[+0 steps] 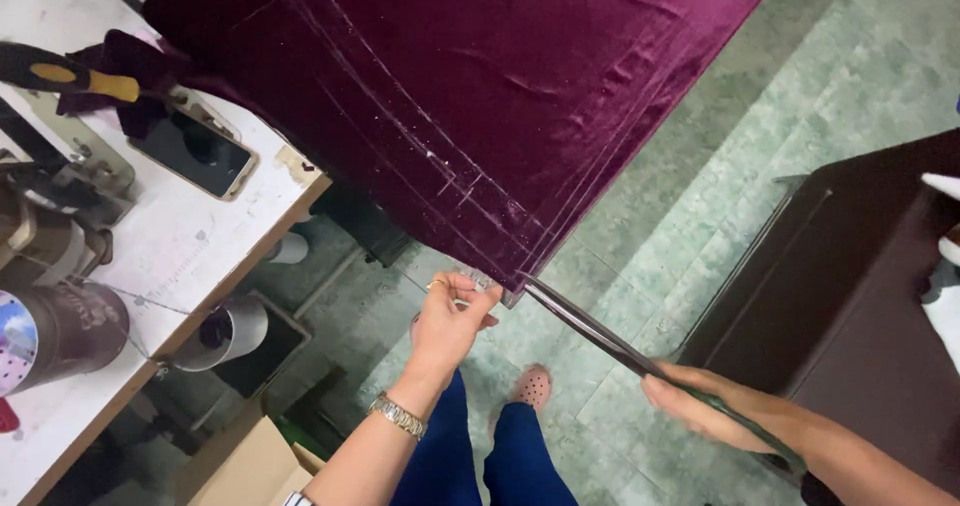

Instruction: Cutting a garment pattern from purple velvet fabric using large tailor's scissors on a cutting table.

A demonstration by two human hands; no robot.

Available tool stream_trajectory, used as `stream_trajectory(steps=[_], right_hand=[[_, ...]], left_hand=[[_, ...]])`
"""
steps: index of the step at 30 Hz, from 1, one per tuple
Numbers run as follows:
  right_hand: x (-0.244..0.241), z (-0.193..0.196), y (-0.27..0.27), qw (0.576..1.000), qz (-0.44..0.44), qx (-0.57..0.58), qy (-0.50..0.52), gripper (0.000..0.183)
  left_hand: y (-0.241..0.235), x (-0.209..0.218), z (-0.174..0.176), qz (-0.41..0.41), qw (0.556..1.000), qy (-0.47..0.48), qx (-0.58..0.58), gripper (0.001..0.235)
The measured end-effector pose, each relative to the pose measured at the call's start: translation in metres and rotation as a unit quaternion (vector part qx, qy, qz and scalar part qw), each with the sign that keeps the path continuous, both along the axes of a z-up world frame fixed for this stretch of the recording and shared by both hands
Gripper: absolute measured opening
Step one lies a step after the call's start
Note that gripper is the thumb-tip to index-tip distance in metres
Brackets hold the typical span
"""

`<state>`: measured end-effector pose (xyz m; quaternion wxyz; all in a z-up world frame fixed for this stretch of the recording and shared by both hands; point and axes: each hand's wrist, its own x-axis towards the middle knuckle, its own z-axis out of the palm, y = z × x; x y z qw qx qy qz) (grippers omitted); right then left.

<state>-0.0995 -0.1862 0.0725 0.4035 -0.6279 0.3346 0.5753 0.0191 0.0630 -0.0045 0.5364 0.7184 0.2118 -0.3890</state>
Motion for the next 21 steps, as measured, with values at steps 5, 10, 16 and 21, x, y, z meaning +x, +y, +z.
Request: stream_trajectory(steps=[5, 10, 16, 21], right_hand=[[0.011, 0.003, 0.02, 0.994, 0.059, -0.09, -0.002, 0.081], [0.022, 0.015, 0.035, 0.995, 0.054, -0.078, 0.015, 0.084], [0.017, 0.007, 0.036, 0.996, 0.041, -0.061, -0.043, 0.073], [0.024, 0.012, 0.038, 0.995, 0.067, -0.076, 0.0, 0.079]], left_hand=[[0.001, -0.004, 0.001, 0.067, 0.995, -0.049, -0.062, 0.024], [-0.004, 0.002, 0.027, 0.063, 0.99, 0.005, -0.128, 0.041], [-0.016, 0.008, 0.032, 0.072, 0.995, 0.058, -0.037, 0.023], [-0.016, 0.007, 0.019, 0.1, 0.99, 0.047, -0.093, 0.014]])
